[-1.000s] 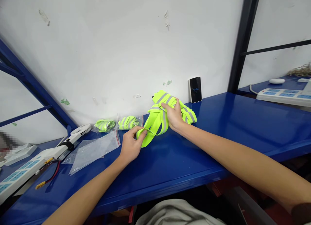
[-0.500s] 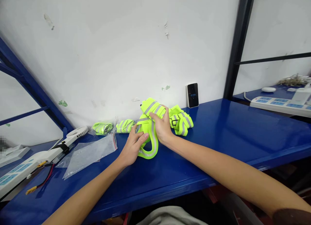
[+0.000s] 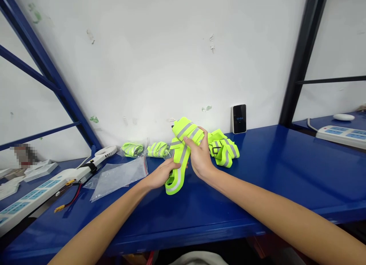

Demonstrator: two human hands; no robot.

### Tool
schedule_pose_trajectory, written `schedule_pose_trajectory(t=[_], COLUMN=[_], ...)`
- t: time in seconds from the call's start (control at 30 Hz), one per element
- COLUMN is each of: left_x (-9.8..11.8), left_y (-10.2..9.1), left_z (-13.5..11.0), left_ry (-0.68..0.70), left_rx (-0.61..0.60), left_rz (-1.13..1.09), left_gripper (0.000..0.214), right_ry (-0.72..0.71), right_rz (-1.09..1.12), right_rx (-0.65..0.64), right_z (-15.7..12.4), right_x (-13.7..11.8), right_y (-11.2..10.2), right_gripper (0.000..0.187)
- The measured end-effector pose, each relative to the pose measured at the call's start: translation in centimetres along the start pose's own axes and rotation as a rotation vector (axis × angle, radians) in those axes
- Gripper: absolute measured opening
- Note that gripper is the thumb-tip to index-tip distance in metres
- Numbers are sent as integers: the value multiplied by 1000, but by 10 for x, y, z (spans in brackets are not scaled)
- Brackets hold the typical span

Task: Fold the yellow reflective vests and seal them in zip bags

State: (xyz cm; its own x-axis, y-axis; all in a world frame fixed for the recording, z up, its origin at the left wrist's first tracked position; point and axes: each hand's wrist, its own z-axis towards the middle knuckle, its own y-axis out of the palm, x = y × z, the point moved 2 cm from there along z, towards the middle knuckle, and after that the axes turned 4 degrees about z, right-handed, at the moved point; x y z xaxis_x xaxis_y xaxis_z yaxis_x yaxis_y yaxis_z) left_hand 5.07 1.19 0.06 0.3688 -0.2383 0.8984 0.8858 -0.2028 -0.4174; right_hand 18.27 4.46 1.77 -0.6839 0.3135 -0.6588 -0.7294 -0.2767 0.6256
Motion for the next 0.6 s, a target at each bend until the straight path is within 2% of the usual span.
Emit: schedule_pose_trajectory(t=[0.1, 0.23, 0.3, 0.43, 0.6], left_x=[0, -6, -10, -10, 2], left_y=[-3, -1, 5, 19, 19], left_z=[-2, -2, -2, -1, -7], left_ry=[25, 198, 235, 196, 77], left_rx=[-22, 20, 37, 104, 143], left_rz=[87, 447, 552, 512, 660], left_gripper=[21, 29, 32, 24, 37], right_ry=[20, -19, -32, -98, -279], right_rz=[-35, -83, -129, -351, -507], right_rx=[-17, -31, -44, -110, -282], right_z=[-1, 1, 2, 5, 6], right_x=[-2, -1, 1, 2, -11], right_y=[-3, -8, -11, -17, -13], right_gripper=[55, 52, 52, 45, 37])
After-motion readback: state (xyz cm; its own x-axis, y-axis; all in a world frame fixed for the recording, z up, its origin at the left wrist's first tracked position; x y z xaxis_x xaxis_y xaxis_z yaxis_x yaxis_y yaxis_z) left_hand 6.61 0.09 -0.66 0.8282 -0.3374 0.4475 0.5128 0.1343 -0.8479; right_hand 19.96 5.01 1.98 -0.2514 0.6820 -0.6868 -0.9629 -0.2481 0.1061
